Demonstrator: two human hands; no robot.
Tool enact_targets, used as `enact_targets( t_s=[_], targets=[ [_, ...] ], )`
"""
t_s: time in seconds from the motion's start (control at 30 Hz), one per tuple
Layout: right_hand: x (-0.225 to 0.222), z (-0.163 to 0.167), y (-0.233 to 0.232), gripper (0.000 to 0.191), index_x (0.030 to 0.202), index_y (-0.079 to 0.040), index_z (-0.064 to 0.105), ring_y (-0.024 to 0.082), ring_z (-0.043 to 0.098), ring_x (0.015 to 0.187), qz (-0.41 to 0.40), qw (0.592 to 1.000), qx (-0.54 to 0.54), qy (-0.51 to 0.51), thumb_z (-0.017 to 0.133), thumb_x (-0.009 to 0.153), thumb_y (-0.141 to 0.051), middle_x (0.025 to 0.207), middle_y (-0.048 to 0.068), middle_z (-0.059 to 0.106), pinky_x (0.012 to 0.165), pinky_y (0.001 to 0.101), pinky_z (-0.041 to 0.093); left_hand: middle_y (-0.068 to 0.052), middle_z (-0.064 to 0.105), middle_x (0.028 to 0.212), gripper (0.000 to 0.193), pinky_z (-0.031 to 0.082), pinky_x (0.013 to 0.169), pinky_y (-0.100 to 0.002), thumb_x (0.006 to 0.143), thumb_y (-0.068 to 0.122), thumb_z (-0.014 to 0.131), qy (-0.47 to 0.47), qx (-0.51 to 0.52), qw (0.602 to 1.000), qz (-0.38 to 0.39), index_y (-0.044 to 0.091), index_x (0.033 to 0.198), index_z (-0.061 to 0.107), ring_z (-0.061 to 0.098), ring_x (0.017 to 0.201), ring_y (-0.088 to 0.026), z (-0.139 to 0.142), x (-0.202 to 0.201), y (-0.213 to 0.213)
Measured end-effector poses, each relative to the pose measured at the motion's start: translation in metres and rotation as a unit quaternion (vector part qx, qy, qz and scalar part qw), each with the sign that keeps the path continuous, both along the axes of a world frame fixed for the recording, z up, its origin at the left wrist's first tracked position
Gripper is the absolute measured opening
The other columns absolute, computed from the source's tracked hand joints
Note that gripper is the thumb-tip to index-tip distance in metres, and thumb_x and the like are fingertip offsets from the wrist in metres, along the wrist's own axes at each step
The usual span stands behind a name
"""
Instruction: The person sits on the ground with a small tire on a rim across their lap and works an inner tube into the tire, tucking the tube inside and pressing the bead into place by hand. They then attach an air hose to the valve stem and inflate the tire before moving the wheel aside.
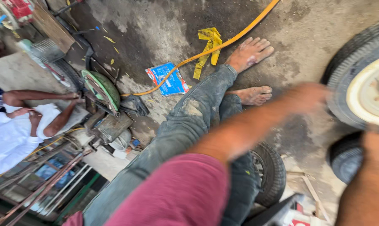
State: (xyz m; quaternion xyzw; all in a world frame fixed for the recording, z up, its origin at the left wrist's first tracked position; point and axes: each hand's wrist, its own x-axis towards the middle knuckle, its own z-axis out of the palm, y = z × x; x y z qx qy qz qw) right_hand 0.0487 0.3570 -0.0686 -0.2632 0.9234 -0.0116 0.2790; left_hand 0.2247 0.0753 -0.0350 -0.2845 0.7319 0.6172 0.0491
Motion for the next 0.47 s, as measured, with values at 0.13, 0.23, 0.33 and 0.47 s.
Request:
enact_targets(
  t_s=[0.13, 0.23, 0.33, 0.47],
  targets=[
    [0.062, 0.058, -0.026, 0.036, 0.126, -0.006, 0.075, 0.040, 0.070, 0.108, -0.017, 0.990, 0.006, -0.138, 0.066, 0.099, -0.028, 0.117, 0.020, 0.074, 0.094, 0.0497, 0.054, -0.015, 0.074, 0.111, 0.046, 0.056, 0.090, -0.048, 0.077, 0.023, 0.071, -0.218, -0.091, 0.971, 0.022, 0.016, 0.123, 0.073, 0.071, 0.102, -0.034, -0.032, 0.166, -0.094],
    [0.148, 0.106, -0.054, 0.033, 0.116, -0.005, 0.073, 0.035, 0.073, 0.098, -0.155, 0.956, -0.012, -0.250, 0.069, 0.093, -0.028, 0.105, 0.019, 0.075, 0.087, 0.0462, 0.057, -0.017, 0.073, 0.114, 0.044, 0.055, 0.089, -0.051, 0.082, 0.025, 0.069, -0.399, -0.128, 0.908, 0.011, 0.015, 0.125, 0.074, 0.070, 0.104, -0.038, -0.001, 0.306, -0.191],
    [0.182, 0.186, -0.087, 0.030, 0.109, -0.003, 0.072, 0.032, 0.074, 0.090, -0.165, 0.958, -0.033, -0.234, 0.076, 0.090, -0.026, 0.097, 0.019, 0.076, 0.082, 0.0430, 0.058, -0.020, 0.073, 0.118, 0.042, 0.054, 0.089, -0.054, 0.087, 0.028, 0.068, -0.508, -0.149, 0.844, -0.087, 0.015, 0.127, 0.074, 0.069, 0.107, -0.042, 0.090, 0.380, -0.285],
    [0.132, 0.280, -0.098, 0.028, 0.110, -0.009, 0.075, 0.020, 0.076, 0.090, -0.312, 0.931, -0.005, -0.187, 0.076, 0.092, -0.031, 0.099, 0.011, 0.079, 0.081, 0.0370, 0.059, -0.018, 0.070, 0.132, 0.061, 0.048, 0.104, -0.052, 0.096, 0.063, 0.063, -0.582, -0.171, 0.772, -0.189, 0.013, 0.129, 0.074, 0.062, 0.127, -0.038, 0.178, 0.394, -0.351]
  ],
)
